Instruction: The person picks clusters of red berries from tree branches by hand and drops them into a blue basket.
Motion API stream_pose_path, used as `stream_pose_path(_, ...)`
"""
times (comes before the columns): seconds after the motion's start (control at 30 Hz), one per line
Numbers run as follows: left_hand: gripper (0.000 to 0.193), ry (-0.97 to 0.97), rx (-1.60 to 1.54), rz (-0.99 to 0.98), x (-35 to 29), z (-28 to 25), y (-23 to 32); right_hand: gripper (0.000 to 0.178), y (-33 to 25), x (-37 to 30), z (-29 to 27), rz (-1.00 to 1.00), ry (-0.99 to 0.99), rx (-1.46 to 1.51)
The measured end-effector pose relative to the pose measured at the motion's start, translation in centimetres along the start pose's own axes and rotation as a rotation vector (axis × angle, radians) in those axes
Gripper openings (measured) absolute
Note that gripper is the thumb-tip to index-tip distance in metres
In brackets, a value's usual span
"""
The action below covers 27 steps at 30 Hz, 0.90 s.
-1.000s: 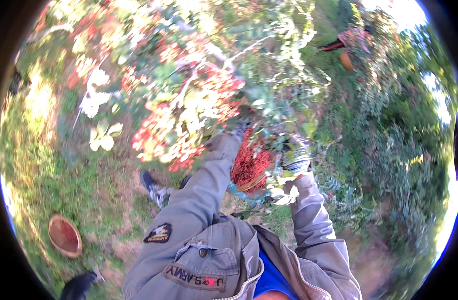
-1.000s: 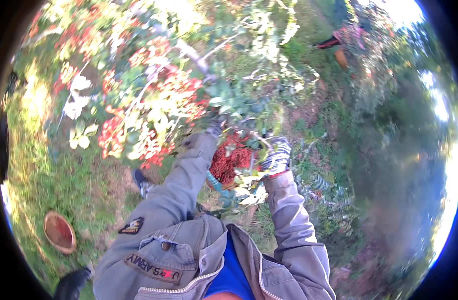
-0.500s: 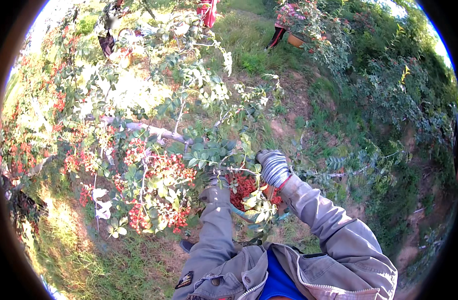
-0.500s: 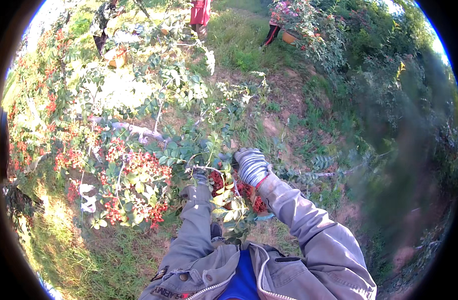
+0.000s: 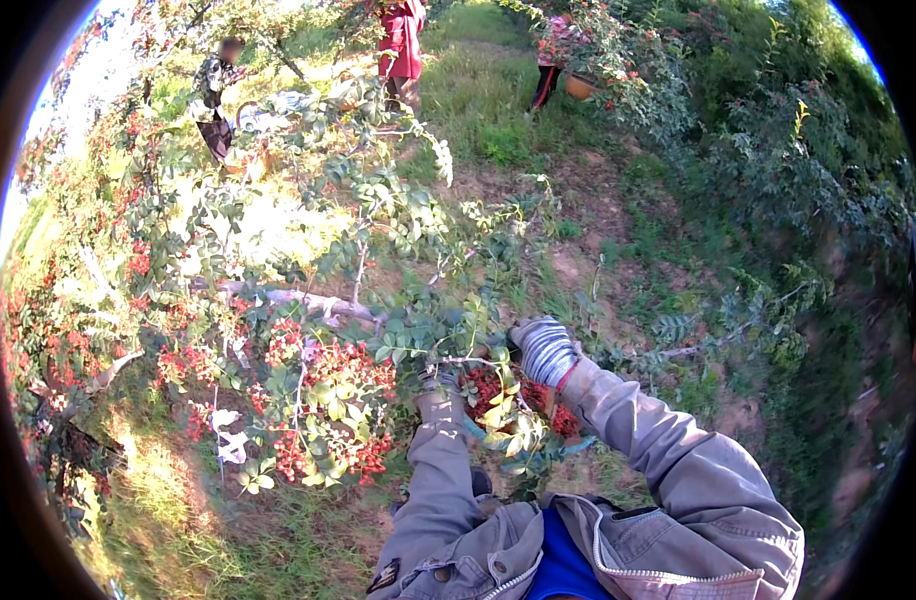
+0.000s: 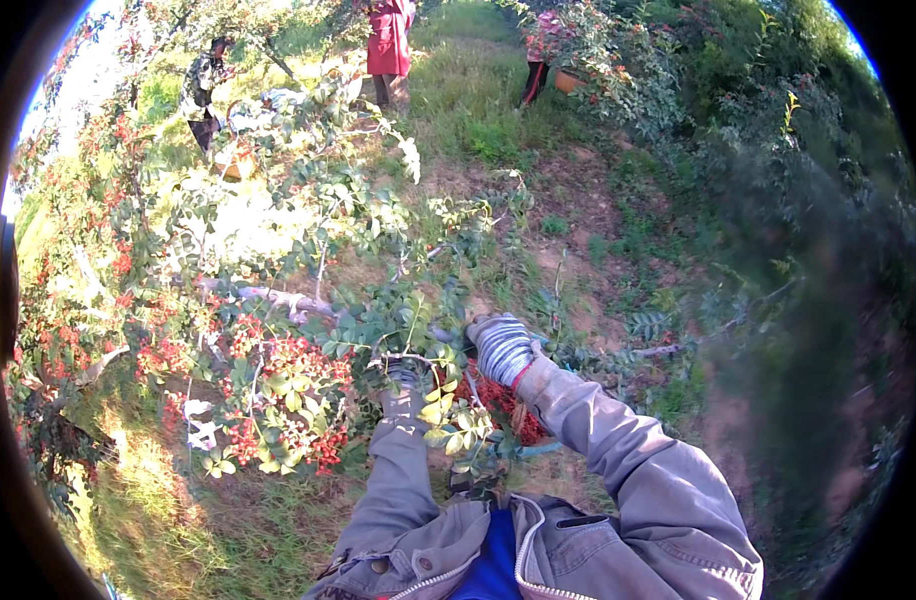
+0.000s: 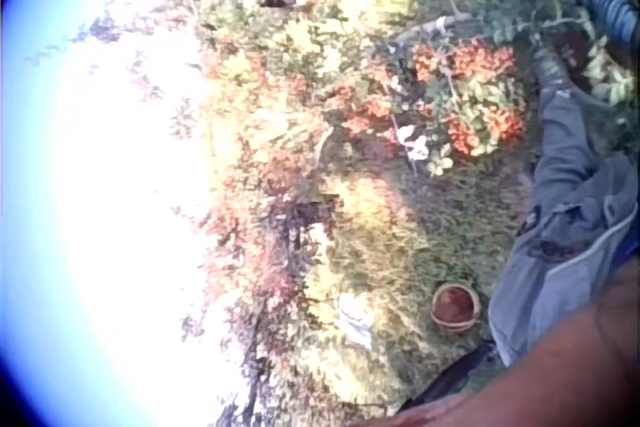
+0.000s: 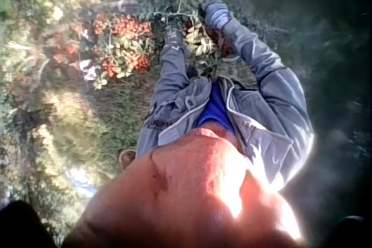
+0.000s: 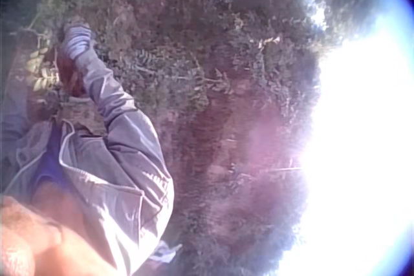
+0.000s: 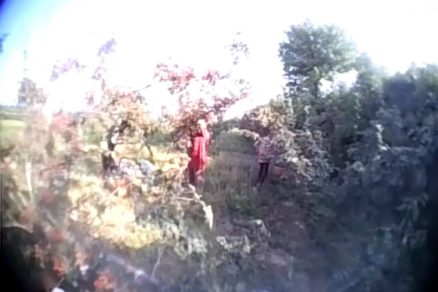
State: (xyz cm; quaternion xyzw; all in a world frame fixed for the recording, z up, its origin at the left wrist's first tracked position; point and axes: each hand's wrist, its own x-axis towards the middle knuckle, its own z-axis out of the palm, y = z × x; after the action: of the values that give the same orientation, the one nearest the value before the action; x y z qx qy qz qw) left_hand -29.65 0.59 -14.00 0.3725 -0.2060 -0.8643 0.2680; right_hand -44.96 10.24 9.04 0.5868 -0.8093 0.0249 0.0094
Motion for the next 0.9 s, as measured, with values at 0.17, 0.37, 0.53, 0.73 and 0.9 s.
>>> stream_pose_path(0.17, 0.019, -0.034, 0.022, -0.016, -0.5, -0.2, -0.4, 0.022, -0.2, 0.3, -0.8, 0.045, -0.083, -0.031)
stream_pose_path(0.37, 0.019, -0.103, 0.037, -0.042, -3.0, -0.7, -1.7, 0.032, -0.6, 0.1, -1.9, 0.049, -0.116, -0.063)
stream_pose_path(0.53, 0.019, -0.239, 0.044, -0.065, -7.6, -2.2, -2.5, 0.053, -0.7, -1.2, -3.7, 0.003, 0.179, 0.067)
stream_pose_path(0.73, 0.019, -0.386, -0.006, -0.129, -13.5, -6.0, -1.2, 0.02, -5.2, -14.0, -6.5, 0.427, 0.891, 0.956)
stream_pose_path(0.9, 0.018, -0.358, -0.232, -0.296, -16.2, -9.2, 1.8, 0.024, -12.8, -23.0, -2.7, 0.547, -0.086, 1.215)
